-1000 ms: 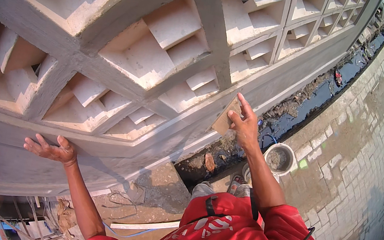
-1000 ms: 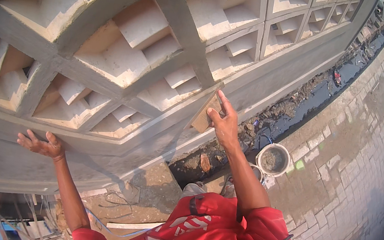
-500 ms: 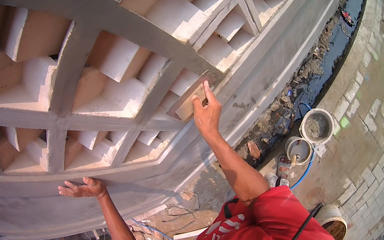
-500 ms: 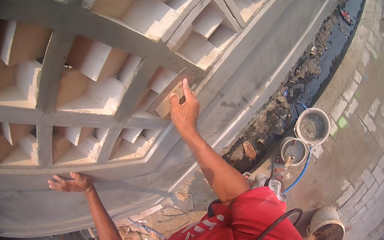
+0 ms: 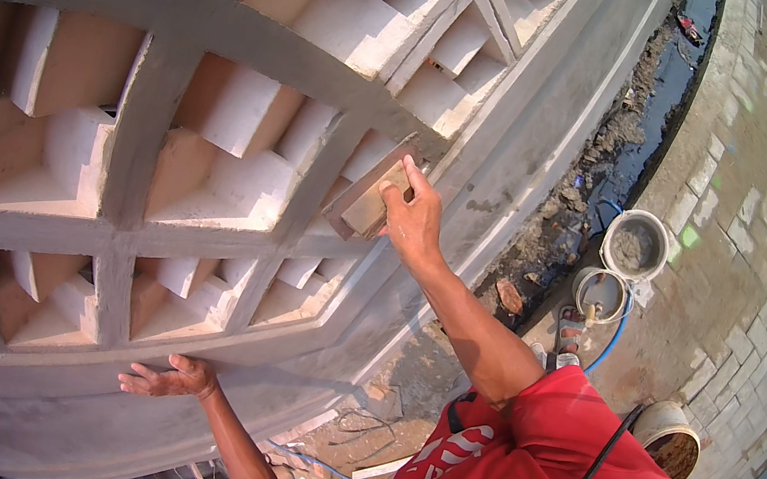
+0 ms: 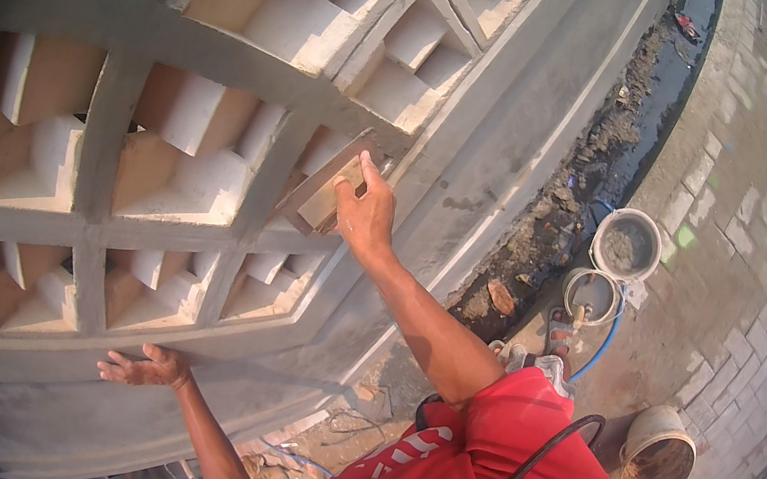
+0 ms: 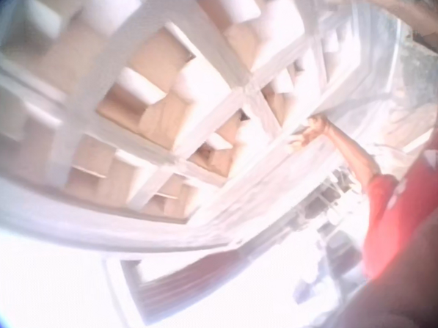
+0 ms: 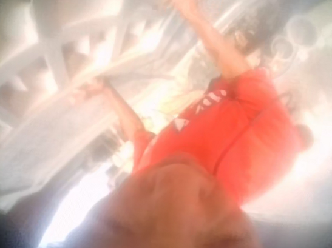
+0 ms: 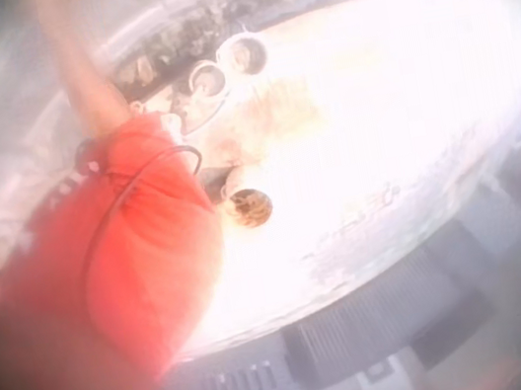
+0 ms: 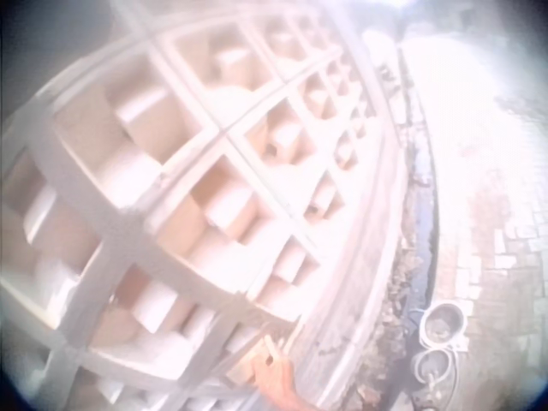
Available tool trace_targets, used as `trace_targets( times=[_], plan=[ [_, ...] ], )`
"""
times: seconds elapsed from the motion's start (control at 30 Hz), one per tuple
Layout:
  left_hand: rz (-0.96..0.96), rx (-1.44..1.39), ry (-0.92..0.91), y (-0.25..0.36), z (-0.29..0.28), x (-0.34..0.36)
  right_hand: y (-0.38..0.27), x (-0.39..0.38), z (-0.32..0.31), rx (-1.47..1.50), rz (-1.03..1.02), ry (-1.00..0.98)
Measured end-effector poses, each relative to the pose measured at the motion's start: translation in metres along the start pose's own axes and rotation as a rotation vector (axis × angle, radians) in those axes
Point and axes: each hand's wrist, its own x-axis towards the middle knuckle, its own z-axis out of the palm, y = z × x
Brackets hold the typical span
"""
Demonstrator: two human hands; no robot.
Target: The person smooths the surface of a white concrete lattice wall using a sanding block. The person repeatedly rubs the block along the edges and faces of the lattice structure.
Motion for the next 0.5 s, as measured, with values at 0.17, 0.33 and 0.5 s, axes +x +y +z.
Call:
trace_targets(
  times=[0.17,0.33,0.5],
  plan=[
    [0.019,0.011,-0.019,-0.002,-0.002,-0.004,0.022,-0.016,-0.018,0.187,-0.022,-0.065],
    [0.035,0.020,-0.023,0.000,-0.003,0.001,0.013,0.018,-0.062,0.464,0.154,-0.058],
    [0.021,0.005,0.006,0.000,0.000,0.001,-0.009,0.034,-0.026,0.301,0.167,-0.007]
  ],
)
